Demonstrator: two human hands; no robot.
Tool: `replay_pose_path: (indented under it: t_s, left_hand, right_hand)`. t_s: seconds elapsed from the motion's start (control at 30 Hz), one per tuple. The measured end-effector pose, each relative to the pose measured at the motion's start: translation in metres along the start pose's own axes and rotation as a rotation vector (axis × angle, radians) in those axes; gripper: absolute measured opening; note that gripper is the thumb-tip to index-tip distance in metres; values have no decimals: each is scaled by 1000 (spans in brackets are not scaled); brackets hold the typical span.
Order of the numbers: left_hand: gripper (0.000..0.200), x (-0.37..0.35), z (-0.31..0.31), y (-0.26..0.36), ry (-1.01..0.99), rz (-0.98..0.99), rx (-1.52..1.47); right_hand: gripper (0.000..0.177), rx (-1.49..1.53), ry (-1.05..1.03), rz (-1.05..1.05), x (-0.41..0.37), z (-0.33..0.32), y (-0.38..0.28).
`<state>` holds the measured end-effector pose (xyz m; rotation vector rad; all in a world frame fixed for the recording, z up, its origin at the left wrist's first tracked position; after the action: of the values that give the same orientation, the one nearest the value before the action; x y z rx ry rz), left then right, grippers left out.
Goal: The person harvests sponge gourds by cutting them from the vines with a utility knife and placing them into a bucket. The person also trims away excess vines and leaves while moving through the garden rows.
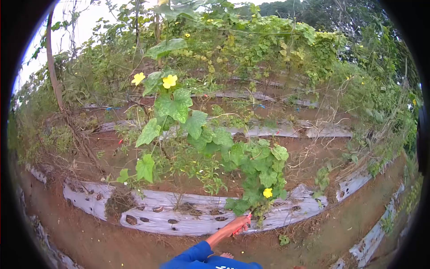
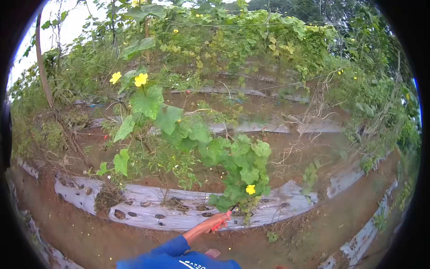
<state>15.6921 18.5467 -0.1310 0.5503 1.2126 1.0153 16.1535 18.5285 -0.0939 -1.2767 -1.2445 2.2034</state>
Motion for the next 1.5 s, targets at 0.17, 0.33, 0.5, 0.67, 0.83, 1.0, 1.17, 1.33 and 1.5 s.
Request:
replay_pose_path:
  t_s: [0.17, 0.33, 0.5, 0.67, 0.83, 1.0, 1.17, 1.33, 1.5]
  left_hand:
    - [44, 52, 33, 17, -133, -72, 80]
    - [40, 107, 109, 43, -363, -53, 207]
    - [41, 156, 197, 44, -494, -142, 338]
    - [42, 219, 274, 14, -532, -218, 335]
    - [39, 281, 358, -31, -410, -353, 297]
    - [36, 338, 480, -30, -481, -360, 380]
    - [37, 401, 581, -11, -609, -345, 376]
    - [35, 500, 645, -6, -582, -411, 379]
    - [32, 620, 726, 9, -577, -420, 277]
  right_hand:
    - [32, -183, 315, 535, 65, -134, 69]
    - [35, -36, 188, 366, 46, -210, 117]
    - [39, -44, 246, 32, -16, -176, -15]
    - [40, -207, 331, 564, -24, -268, 37]
    - [39, 50, 324, 374, -57, -379, 92]
    - [34, 195, 387, 394, -71, -456, 74]
    - [33, 256, 436, 402, -84, -523, 65]
    - [33, 271, 517, 523, -99, -605, 46]
    - [34, 526, 691, 422, -120, -686, 39]
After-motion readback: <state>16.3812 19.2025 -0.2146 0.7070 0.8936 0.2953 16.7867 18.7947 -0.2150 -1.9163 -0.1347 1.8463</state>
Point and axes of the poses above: each hand's wrist, its own x-axis towards the middle knuckle, its own z-axis out of the palm, y = z × x, the point moved 10 cm from there along x, towards the middle knuckle, and after that the axes turned 1 degree about -z, right-handed, at the moved point
